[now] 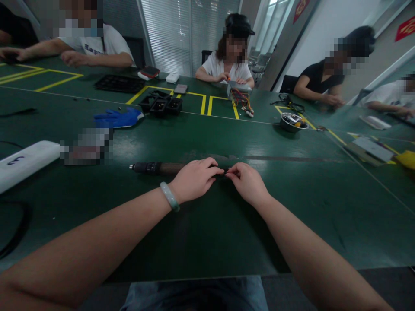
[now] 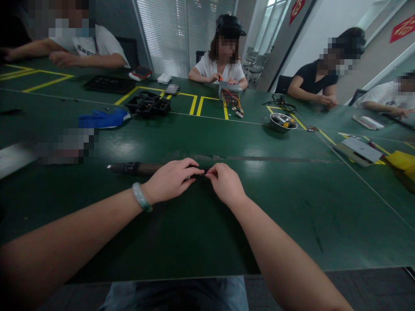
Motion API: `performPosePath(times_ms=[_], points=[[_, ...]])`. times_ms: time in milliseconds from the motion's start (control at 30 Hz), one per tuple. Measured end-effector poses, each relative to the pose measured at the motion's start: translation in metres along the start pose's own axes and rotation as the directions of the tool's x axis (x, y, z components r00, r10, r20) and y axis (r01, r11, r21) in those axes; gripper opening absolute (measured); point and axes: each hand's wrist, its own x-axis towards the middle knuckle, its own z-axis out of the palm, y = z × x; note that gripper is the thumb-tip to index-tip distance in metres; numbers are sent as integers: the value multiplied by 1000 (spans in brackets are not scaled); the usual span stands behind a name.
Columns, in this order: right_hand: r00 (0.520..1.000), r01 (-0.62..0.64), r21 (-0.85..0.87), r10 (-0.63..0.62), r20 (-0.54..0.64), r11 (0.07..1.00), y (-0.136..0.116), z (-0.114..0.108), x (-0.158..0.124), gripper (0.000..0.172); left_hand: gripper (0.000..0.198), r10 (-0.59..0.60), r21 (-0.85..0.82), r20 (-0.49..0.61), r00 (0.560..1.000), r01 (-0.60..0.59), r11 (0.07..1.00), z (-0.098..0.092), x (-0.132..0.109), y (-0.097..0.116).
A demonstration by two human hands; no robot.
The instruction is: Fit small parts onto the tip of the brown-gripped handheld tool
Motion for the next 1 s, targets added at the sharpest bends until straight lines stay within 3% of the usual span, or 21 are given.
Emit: performPosePath(times_ms=[267, 433, 567, 833, 1000], points=[[1000, -29, 12, 29, -3, 1000, 1, 6, 0, 6, 32, -1, 5, -1, 1000, 1, 1000, 1, 0, 0], [1000, 2, -4, -2, 17, 1000, -1, 8, 0, 34, 31, -8, 14, -6, 1000, 8, 1000, 1, 0, 1], [999, 31, -113, -28, 34, 993, -5, 7, 1, 25, 31, -9, 17, -13, 1000, 9, 1000, 0, 1, 2], [999, 21, -156, -17, 33, 988, -5, 7, 3, 20, 39, -7, 32, -16, 1000, 7, 999, 3, -1, 3], [999, 27, -163, -21, 38, 986, -6, 6, 2, 19, 48, 2, -25, -125, 992, -5, 1000, -3, -1, 12]])
